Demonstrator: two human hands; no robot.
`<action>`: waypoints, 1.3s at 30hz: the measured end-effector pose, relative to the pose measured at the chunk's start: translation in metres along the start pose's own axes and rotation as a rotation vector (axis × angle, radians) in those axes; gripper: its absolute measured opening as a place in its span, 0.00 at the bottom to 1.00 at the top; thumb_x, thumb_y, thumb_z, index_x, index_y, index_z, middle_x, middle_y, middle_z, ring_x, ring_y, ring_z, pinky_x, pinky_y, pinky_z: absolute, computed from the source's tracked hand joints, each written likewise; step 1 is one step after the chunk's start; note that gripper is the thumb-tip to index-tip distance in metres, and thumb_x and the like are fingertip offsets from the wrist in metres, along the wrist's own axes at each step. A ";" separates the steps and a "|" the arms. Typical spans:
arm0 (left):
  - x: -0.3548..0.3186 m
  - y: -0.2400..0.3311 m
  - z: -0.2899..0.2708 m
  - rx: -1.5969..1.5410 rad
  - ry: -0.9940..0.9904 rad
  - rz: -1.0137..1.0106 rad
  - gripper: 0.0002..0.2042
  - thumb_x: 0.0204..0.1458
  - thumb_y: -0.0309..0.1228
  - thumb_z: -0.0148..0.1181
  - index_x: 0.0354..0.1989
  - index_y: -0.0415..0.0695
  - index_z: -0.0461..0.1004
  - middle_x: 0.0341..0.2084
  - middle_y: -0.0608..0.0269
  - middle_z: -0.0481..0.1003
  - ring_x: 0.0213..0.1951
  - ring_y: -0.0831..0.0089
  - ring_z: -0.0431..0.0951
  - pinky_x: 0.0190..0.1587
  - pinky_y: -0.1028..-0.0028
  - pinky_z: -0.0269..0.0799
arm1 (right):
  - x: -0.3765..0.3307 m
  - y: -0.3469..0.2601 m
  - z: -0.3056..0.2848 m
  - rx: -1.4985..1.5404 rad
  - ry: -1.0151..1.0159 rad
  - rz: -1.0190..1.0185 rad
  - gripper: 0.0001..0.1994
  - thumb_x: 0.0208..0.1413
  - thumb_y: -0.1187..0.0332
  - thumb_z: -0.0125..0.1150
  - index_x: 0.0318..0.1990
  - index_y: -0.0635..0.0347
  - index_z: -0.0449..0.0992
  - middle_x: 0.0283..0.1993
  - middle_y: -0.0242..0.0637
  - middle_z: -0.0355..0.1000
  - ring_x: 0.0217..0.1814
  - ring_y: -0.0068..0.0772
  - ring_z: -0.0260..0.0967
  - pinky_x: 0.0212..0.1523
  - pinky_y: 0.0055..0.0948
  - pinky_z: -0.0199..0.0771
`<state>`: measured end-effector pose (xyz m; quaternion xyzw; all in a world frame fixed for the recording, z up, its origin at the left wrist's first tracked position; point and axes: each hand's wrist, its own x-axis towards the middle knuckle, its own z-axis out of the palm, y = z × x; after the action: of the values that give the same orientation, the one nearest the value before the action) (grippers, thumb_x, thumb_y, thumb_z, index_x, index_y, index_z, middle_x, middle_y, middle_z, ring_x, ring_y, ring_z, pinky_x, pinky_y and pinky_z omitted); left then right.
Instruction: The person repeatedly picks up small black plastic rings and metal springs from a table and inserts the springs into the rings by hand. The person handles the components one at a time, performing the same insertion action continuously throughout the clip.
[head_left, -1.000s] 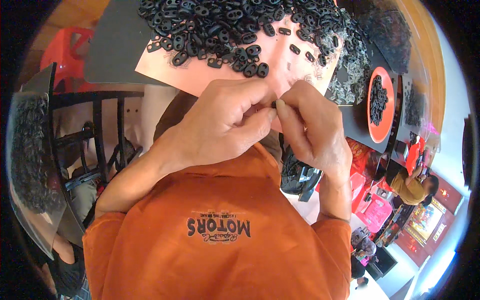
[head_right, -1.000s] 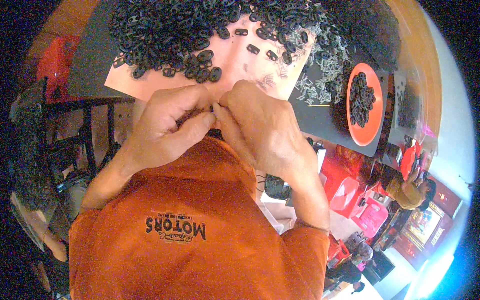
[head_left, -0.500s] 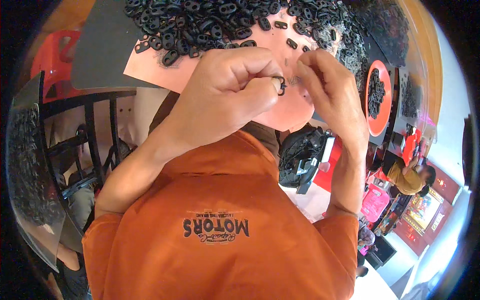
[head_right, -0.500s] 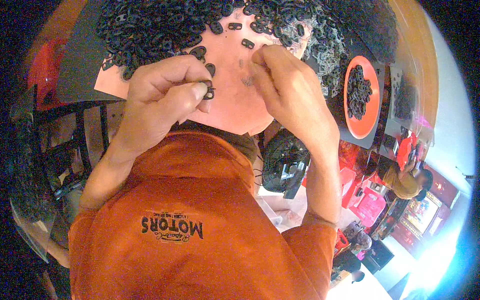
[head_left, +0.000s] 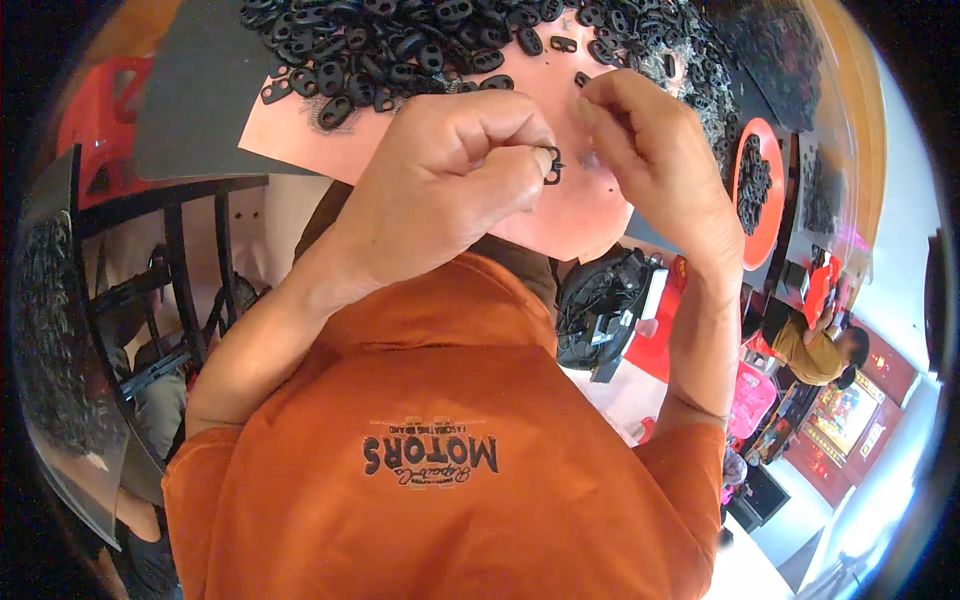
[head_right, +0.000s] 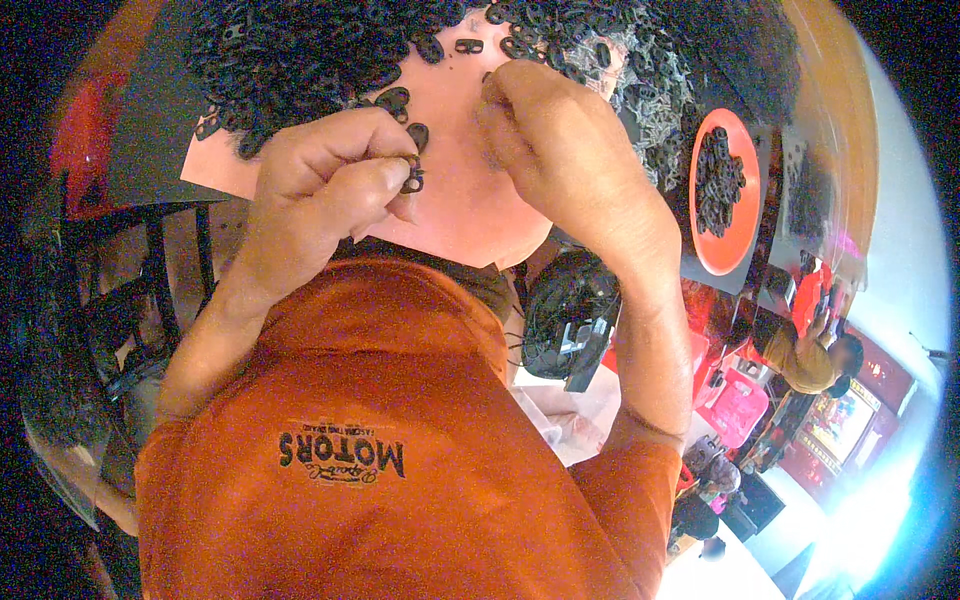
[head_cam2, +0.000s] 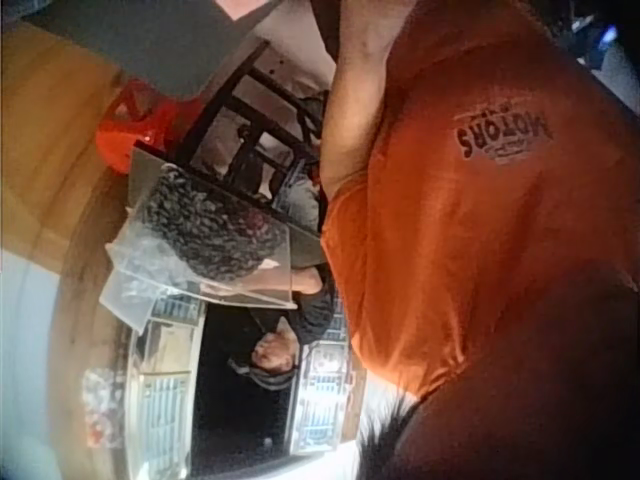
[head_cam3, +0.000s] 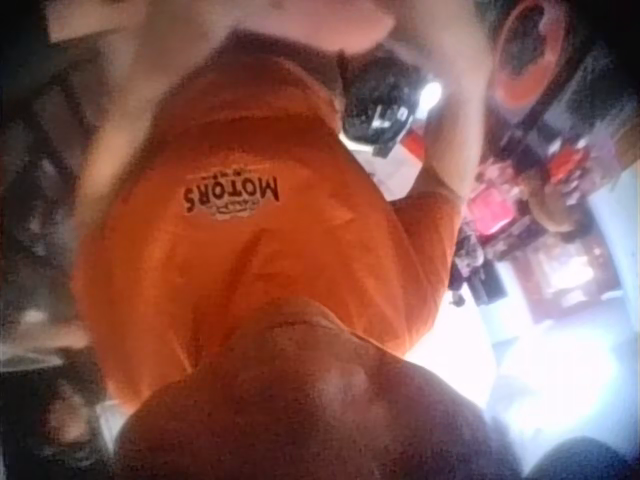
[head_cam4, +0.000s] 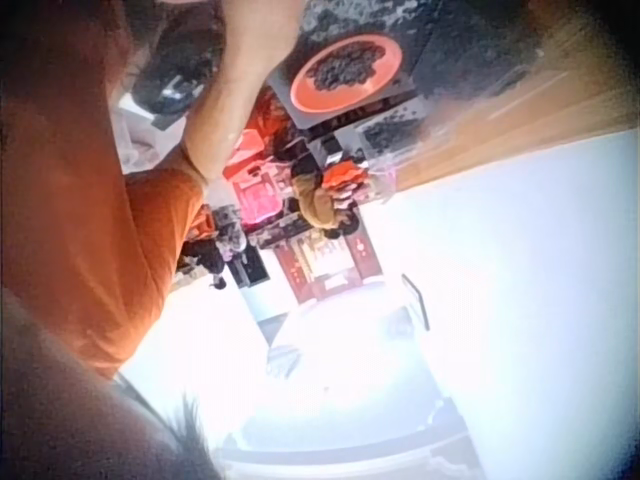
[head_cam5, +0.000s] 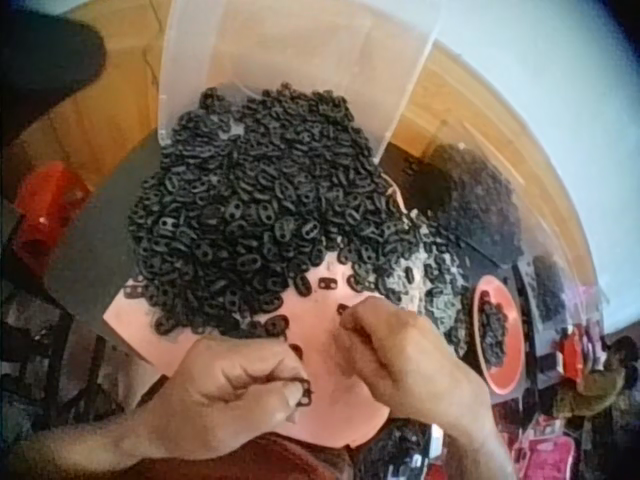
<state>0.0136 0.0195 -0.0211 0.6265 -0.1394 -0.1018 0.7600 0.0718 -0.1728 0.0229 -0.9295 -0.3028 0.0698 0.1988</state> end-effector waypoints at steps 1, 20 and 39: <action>0.000 0.000 0.000 -0.010 0.000 -0.006 0.06 0.51 0.26 0.48 0.24 0.40 0.70 0.17 0.72 0.69 0.15 0.90 0.59 0.17 0.85 0.53 | 0.000 0.000 0.000 0.033 0.008 0.005 0.06 0.53 0.71 0.53 0.34 0.66 0.68 0.25 0.44 0.67 0.27 0.37 0.65 0.28 0.32 0.65; 0.000 -0.001 -0.002 -0.003 0.017 0.041 0.06 0.52 0.27 0.48 0.27 0.39 0.70 0.17 0.70 0.69 0.14 0.89 0.58 0.16 0.85 0.53 | -0.004 0.002 -0.001 0.108 0.096 -0.004 0.08 0.51 0.71 0.53 0.36 0.65 0.70 0.29 0.47 0.68 0.31 0.49 0.68 0.32 0.38 0.68; 0.000 -0.006 -0.004 -0.024 -0.004 0.069 0.06 0.52 0.27 0.48 0.28 0.39 0.71 0.18 0.69 0.71 0.14 0.90 0.59 0.15 0.86 0.54 | -0.020 -0.013 0.002 -0.154 0.024 -0.065 0.04 0.51 0.75 0.52 0.33 0.65 0.67 0.26 0.43 0.65 0.26 0.40 0.66 0.27 0.31 0.66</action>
<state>0.0149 0.0217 -0.0278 0.6121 -0.1611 -0.0785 0.7702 0.0479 -0.1746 0.0267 -0.9324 -0.3351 0.0286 0.1323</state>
